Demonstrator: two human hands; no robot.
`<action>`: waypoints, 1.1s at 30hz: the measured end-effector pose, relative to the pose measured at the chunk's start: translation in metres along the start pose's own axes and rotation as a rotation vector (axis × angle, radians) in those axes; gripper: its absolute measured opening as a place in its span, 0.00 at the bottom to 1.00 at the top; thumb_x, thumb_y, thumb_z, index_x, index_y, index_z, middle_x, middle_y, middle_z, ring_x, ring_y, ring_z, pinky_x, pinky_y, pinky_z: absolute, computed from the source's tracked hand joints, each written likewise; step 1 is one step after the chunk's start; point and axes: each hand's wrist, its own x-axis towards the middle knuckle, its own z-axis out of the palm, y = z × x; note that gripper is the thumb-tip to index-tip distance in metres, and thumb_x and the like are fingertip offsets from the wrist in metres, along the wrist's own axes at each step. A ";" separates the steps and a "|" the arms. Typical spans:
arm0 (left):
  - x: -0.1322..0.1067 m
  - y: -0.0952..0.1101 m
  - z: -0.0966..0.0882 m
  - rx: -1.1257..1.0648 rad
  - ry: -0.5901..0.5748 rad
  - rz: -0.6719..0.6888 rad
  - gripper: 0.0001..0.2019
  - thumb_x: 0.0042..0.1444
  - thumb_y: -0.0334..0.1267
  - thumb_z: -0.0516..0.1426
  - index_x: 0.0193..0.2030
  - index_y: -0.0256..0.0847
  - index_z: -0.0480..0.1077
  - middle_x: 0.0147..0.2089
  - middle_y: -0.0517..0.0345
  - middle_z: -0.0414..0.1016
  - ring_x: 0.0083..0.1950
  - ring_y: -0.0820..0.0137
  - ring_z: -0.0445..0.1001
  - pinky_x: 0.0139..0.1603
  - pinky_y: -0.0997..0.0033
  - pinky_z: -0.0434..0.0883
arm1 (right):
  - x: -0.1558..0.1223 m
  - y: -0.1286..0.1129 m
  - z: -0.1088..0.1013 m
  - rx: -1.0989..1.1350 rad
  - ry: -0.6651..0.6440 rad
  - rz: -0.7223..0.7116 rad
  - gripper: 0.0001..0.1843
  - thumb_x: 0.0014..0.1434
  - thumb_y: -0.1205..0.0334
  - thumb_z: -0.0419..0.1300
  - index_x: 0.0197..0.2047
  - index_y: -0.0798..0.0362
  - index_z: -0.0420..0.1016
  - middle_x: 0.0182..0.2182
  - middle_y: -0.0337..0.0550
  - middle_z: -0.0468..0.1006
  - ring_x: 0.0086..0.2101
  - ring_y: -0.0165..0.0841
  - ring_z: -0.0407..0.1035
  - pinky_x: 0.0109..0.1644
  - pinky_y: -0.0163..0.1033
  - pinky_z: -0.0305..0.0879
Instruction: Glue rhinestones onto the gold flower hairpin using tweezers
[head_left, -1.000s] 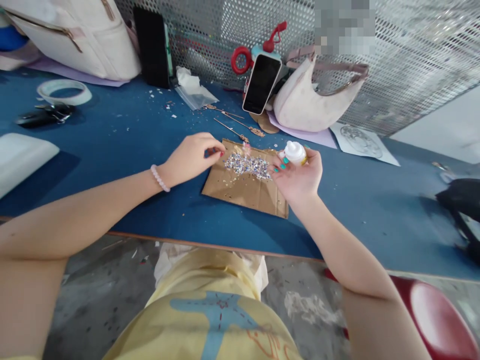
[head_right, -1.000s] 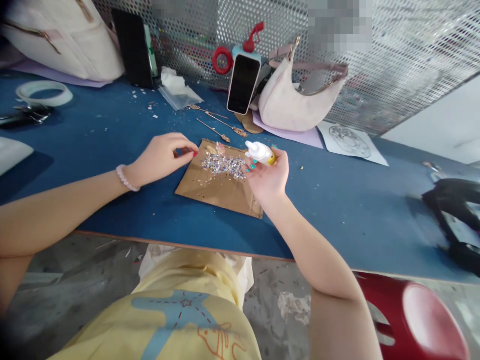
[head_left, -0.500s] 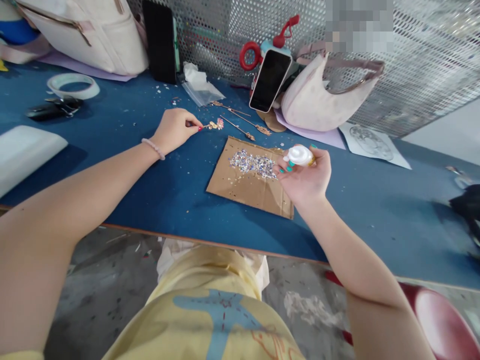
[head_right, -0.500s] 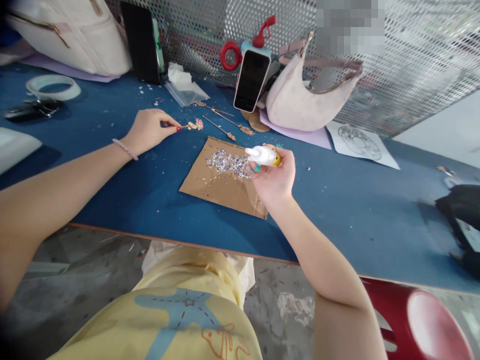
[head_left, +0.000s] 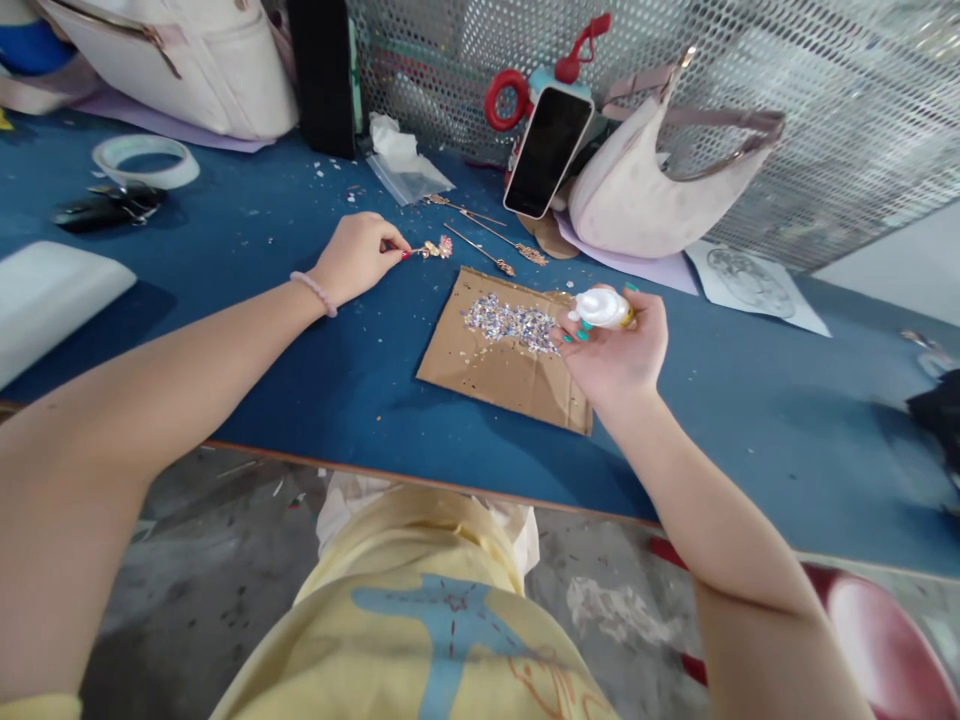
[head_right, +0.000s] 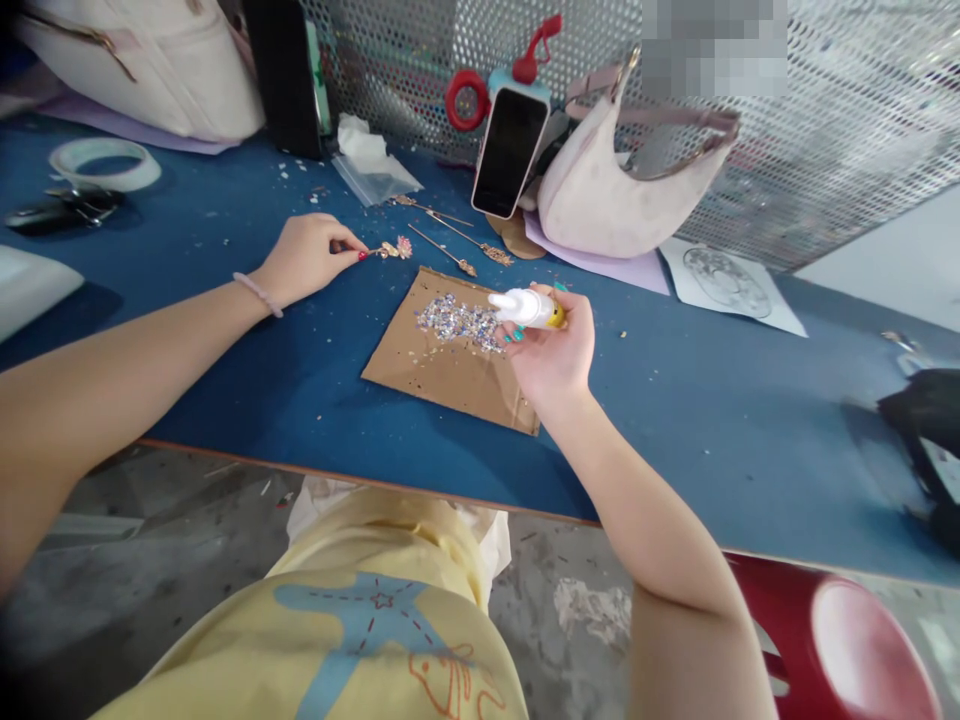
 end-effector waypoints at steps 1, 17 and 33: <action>0.000 0.001 -0.001 0.004 -0.007 -0.005 0.10 0.57 0.40 0.57 0.37 0.40 0.79 0.34 0.54 0.73 0.36 0.67 0.69 0.40 0.66 0.64 | 0.000 0.000 0.000 -0.003 0.002 -0.002 0.09 0.51 0.54 0.58 0.28 0.50 0.68 0.20 0.33 0.68 0.19 0.26 0.63 0.24 0.36 0.61; -0.011 0.025 -0.034 0.043 -0.087 0.006 0.22 0.70 0.52 0.45 0.51 0.40 0.73 0.37 0.70 0.64 0.36 0.84 0.58 0.45 0.75 0.63 | -0.003 -0.001 0.005 0.002 0.049 0.033 0.07 0.51 0.57 0.54 0.26 0.51 0.67 0.21 0.35 0.69 0.20 0.27 0.62 0.25 0.35 0.59; -0.008 0.024 -0.015 -0.028 0.195 0.071 0.09 0.53 0.34 0.60 0.40 0.38 0.81 0.34 0.58 0.77 0.34 0.71 0.73 0.41 0.68 0.70 | -0.005 -0.002 0.004 -0.029 -0.016 0.031 0.06 0.47 0.58 0.57 0.27 0.51 0.68 0.22 0.35 0.69 0.21 0.27 0.62 0.26 0.35 0.58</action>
